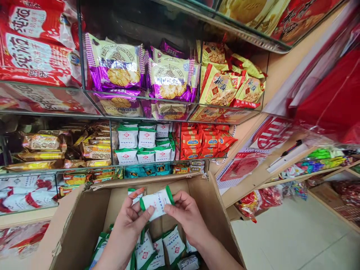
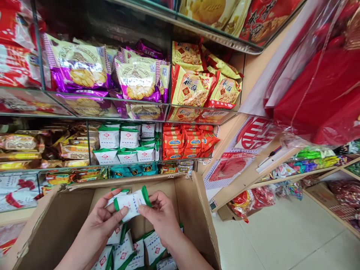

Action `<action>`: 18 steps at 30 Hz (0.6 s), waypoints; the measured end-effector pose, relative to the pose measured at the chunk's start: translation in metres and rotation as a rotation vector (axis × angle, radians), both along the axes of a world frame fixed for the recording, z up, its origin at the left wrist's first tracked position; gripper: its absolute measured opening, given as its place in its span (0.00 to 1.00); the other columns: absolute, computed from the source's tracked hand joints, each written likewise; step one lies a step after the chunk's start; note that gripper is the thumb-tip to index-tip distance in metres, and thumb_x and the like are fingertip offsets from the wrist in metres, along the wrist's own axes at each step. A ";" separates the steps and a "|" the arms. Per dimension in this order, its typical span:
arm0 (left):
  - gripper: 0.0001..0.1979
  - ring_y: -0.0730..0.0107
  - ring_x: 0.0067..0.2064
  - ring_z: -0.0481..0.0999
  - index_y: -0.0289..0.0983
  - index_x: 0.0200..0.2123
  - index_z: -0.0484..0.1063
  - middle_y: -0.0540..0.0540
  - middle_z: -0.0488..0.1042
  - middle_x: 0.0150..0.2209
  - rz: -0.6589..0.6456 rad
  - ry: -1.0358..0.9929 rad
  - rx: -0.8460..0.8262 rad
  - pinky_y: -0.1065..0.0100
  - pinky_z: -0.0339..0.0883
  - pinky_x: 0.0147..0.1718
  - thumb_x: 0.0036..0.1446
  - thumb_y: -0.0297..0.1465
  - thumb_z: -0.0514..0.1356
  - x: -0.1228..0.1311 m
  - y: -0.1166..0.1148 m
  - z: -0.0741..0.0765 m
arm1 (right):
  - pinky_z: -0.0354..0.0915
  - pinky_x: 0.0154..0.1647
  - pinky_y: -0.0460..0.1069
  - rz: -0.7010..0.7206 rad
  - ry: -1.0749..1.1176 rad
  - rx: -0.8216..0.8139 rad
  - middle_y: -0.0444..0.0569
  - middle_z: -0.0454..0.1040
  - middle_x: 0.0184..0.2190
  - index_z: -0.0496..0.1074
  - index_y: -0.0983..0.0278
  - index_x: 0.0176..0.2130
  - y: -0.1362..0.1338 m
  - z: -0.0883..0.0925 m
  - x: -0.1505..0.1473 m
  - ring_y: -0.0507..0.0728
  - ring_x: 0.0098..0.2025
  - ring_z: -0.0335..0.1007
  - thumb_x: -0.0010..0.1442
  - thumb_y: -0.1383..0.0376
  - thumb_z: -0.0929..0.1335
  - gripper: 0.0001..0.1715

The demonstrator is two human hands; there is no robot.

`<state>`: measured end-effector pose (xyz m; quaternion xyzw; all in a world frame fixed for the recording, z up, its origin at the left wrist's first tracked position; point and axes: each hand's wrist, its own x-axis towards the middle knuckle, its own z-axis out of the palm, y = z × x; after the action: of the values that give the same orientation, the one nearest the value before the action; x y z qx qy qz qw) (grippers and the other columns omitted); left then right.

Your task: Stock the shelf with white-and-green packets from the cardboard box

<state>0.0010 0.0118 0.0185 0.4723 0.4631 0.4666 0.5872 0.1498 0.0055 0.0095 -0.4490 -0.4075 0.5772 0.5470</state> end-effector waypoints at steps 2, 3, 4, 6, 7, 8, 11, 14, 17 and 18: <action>0.19 0.72 0.29 0.71 0.44 0.44 0.55 0.54 0.72 0.29 -0.045 0.057 0.028 0.75 0.65 0.22 0.50 0.37 0.58 -0.007 0.004 -0.004 | 0.54 0.26 0.43 0.047 -0.090 0.008 0.39 0.63 0.21 0.59 0.66 0.22 -0.002 -0.005 0.004 0.46 0.24 0.56 0.43 0.64 0.71 0.16; 0.18 0.72 0.29 0.72 0.44 0.43 0.56 0.53 0.73 0.30 -0.078 0.084 0.046 0.74 0.65 0.21 0.50 0.36 0.59 -0.011 0.005 -0.005 | 0.54 0.26 0.43 0.077 -0.164 0.025 0.40 0.65 0.23 0.60 0.65 0.25 -0.004 -0.006 0.007 0.47 0.25 0.58 0.43 0.64 0.71 0.14; 0.18 0.71 0.31 0.72 0.44 0.43 0.58 0.53 0.73 0.31 -0.109 0.120 0.071 0.74 0.66 0.24 0.49 0.35 0.60 -0.014 0.005 -0.006 | 0.55 0.28 0.44 0.104 -0.256 0.054 0.42 0.67 0.27 0.63 0.65 0.30 -0.005 -0.006 0.009 0.49 0.27 0.60 0.43 0.65 0.71 0.14; 0.15 0.69 0.38 0.73 0.44 0.41 0.64 0.52 0.74 0.35 -0.169 0.204 0.128 0.71 0.67 0.35 0.48 0.32 0.61 -0.020 0.005 -0.007 | 0.58 0.34 0.46 0.171 -0.495 0.143 0.46 0.70 0.35 0.65 0.63 0.42 -0.006 -0.002 0.013 0.52 0.35 0.63 0.44 0.66 0.70 0.23; 0.14 0.68 0.41 0.72 0.44 0.39 0.67 0.52 0.74 0.36 -0.196 0.248 0.154 0.71 0.65 0.40 0.47 0.31 0.62 -0.022 0.004 -0.006 | 0.58 0.35 0.47 0.215 -0.627 0.193 0.46 0.70 0.36 0.65 0.62 0.45 -0.007 0.002 0.014 0.53 0.37 0.64 0.45 0.66 0.70 0.25; 0.12 0.68 0.42 0.72 0.44 0.37 0.69 0.53 0.75 0.36 -0.216 0.288 0.177 0.71 0.64 0.41 0.46 0.31 0.62 -0.024 0.003 -0.005 | 0.58 0.36 0.47 0.260 -0.749 0.237 0.47 0.70 0.35 0.66 0.62 0.45 -0.008 0.006 0.014 0.54 0.38 0.64 0.46 0.66 0.70 0.24; 0.09 0.67 0.39 0.74 0.45 0.33 0.72 0.54 0.76 0.33 -0.237 0.358 0.216 0.72 0.65 0.38 0.45 0.31 0.63 -0.027 0.001 -0.004 | 0.58 0.32 0.46 0.361 -0.946 0.299 0.46 0.70 0.33 0.68 0.61 0.44 -0.011 0.018 0.010 0.53 0.34 0.64 0.49 0.64 0.67 0.20; 0.10 0.66 0.39 0.75 0.44 0.35 0.69 0.53 0.78 0.34 -0.166 0.342 0.217 0.71 0.67 0.39 0.46 0.35 0.62 -0.035 0.001 -0.006 | 0.60 0.33 0.46 0.412 -0.966 0.339 0.46 0.70 0.36 0.60 0.60 0.51 -0.013 0.032 0.005 0.53 0.35 0.65 0.50 0.66 0.66 0.28; 0.13 0.66 0.36 0.76 0.43 0.36 0.67 0.52 0.78 0.31 0.031 0.309 0.225 0.72 0.69 0.37 0.45 0.37 0.63 -0.050 0.003 -0.006 | 0.60 0.36 0.46 0.418 -1.028 0.433 0.47 0.70 0.39 0.57 0.61 0.52 -0.009 0.052 0.009 0.53 0.37 0.66 0.52 0.67 0.64 0.26; 0.14 0.66 0.35 0.76 0.43 0.36 0.67 0.52 0.78 0.30 0.104 0.307 0.229 0.73 0.69 0.36 0.44 0.38 0.63 -0.057 0.003 -0.005 | 0.60 0.36 0.46 0.380 -1.060 0.458 0.47 0.70 0.39 0.56 0.61 0.51 -0.006 0.059 0.012 0.52 0.36 0.66 0.54 0.67 0.63 0.24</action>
<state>-0.0562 0.0145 0.0138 0.5772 0.5147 0.4683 0.4273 0.1622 0.0000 0.0684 -0.4654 -0.8112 0.2605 0.2397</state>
